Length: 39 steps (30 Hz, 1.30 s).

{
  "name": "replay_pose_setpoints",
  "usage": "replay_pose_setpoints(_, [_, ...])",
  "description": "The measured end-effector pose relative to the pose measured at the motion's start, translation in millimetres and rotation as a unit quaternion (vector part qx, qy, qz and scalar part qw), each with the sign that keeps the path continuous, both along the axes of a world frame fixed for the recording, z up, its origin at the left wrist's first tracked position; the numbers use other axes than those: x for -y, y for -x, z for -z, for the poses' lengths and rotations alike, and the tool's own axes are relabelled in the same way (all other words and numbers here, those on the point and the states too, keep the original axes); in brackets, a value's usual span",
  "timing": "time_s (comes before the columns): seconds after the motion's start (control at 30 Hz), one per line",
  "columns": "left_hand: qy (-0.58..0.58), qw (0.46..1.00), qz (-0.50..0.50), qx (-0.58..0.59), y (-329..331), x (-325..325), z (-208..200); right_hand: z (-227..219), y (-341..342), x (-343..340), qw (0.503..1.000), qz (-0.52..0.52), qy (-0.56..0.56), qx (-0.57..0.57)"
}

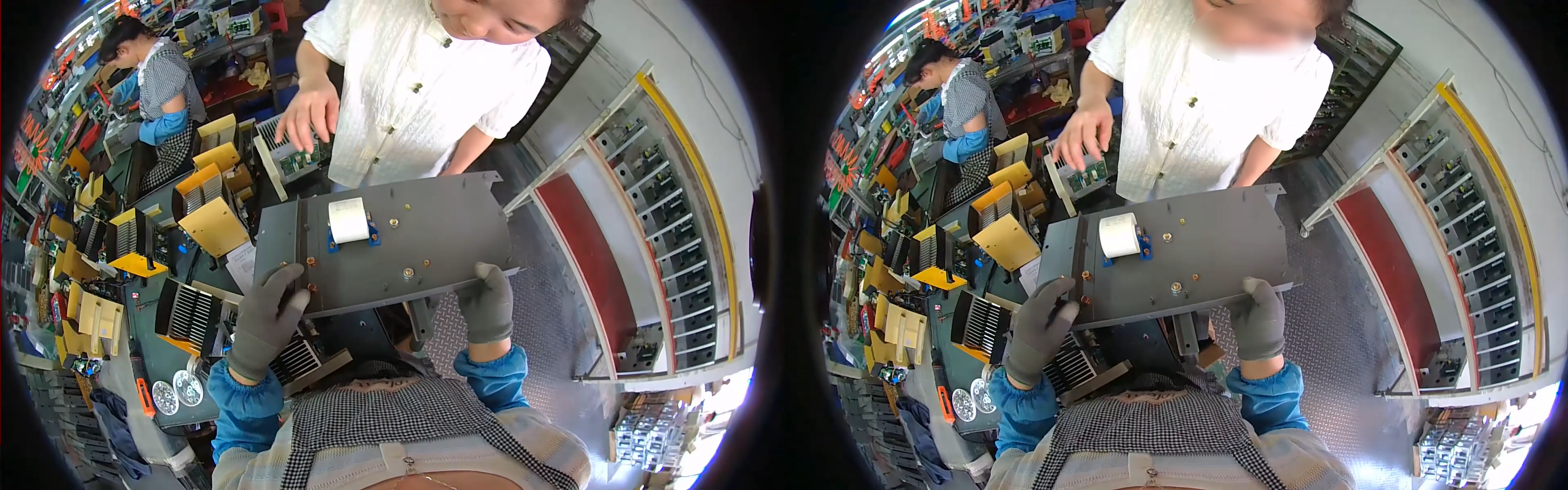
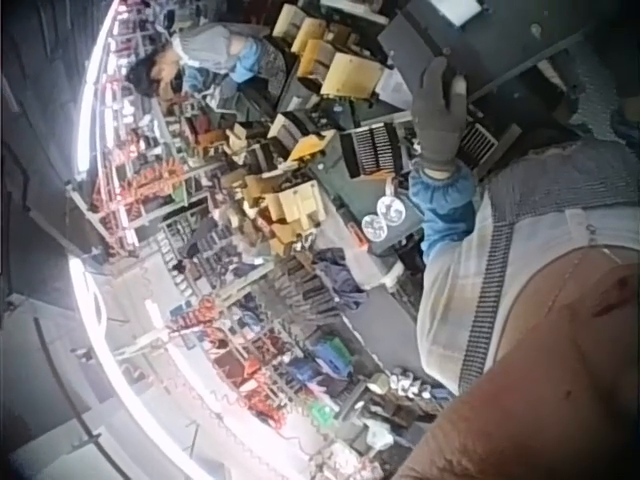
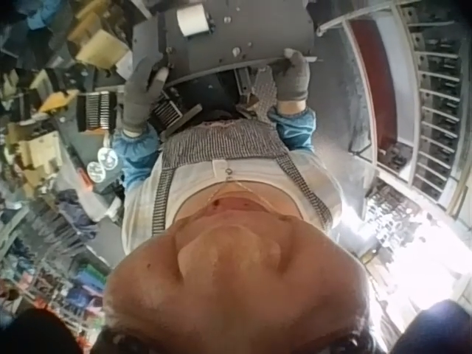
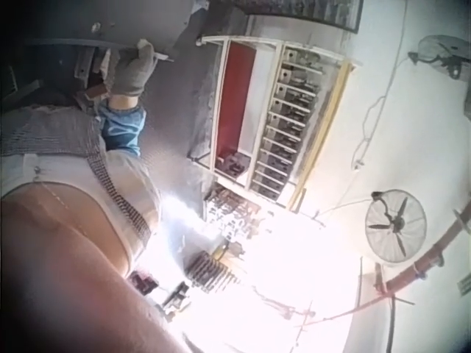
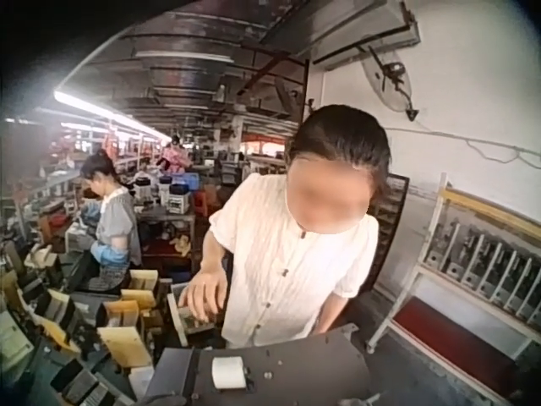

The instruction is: The person fastens screws into a metal casing using an electric screwdriver, reads through instruction sheets, and attaches a cylindrical component to the frame, wiping it with a cloth and holding up the assembly for a colleague.

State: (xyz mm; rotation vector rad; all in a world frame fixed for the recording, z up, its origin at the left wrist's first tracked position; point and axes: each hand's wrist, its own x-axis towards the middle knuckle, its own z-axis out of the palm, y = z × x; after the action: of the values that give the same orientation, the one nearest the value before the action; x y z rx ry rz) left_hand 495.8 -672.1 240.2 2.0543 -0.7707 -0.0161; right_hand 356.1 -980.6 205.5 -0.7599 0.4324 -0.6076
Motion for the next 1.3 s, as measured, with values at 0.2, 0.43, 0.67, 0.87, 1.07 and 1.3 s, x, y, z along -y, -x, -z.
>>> replay_pose_setpoints(0.2, [0.007,1.0,0.004,0.003,-2.3,-3.2,6.6,2.5,-1.8,2.7,1.0,0.004,0.015,-0.003])
replay_pose_setpoints(0.43, [-0.004,1.0,0.004,0.002,4.1,-6.7,5.5,0.6,2.1,0.3,1.0,0.003,0.017,-0.005])
replay_pose_setpoints(0.67, [-0.01,1.0,0.014,-0.003,9.0,-11.7,8.4,1.6,8.6,-3.8,1.0,-0.005,0.02,-0.004])
replay_pose_setpoints(0.87, [0.001,1.0,0.017,0.02,2.5,-8.7,13.9,14.3,6.1,9.6,0.999,-0.013,0.004,-0.035])
replay_pose_setpoints(1.07, [-0.009,1.0,0.005,0.021,0.9,-5.7,15.3,5.7,-1.4,6.4,1.0,-0.018,0.011,0.002])
replay_pose_setpoints(1.3, [-0.029,1.0,-0.001,-0.006,5.9,-5.0,10.1,7.8,2.2,6.3,0.999,-0.031,0.017,-0.005])
